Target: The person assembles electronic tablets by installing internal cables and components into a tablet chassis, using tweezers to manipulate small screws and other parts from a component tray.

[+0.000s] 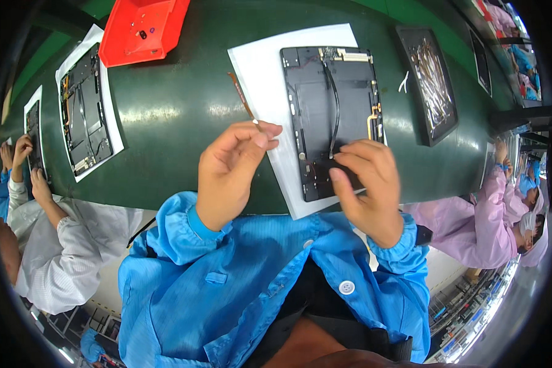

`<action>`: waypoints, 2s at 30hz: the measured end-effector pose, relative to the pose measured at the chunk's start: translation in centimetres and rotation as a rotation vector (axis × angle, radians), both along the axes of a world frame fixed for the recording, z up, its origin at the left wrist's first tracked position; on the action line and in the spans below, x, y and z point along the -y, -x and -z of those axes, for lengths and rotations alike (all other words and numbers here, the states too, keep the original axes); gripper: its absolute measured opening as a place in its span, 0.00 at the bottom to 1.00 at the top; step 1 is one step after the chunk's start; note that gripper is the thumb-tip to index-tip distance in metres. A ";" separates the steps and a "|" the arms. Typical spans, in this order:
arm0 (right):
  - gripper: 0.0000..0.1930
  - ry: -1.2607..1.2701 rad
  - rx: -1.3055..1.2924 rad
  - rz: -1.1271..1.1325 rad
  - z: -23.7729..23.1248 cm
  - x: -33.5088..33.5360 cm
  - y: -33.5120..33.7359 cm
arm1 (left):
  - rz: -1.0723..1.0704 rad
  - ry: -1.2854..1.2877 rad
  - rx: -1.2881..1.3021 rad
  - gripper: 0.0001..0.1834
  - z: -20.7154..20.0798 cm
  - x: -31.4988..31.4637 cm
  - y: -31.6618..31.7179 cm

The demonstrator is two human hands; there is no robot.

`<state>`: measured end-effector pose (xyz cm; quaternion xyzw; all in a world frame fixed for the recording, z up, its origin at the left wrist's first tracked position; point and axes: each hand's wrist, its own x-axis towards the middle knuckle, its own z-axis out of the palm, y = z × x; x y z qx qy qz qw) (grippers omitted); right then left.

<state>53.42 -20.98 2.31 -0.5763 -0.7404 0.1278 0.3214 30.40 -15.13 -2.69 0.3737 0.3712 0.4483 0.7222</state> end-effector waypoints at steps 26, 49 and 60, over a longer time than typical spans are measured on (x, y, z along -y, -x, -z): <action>0.10 0.002 0.383 -0.419 -0.4 -20.2 -3.0 | -0.017 0.048 0.229 0.08 0.6 0.7 -0.4; 0.11 0.363 0.115 0.315 1.1 -2.5 -2.8 | -0.276 -0.459 -0.367 0.08 -0.2 4.7 3.2; 0.30 0.889 -0.786 -0.071 0.5 5.4 3.7 | -0.215 -0.059 0.131 0.08 0.3 -1.0 0.0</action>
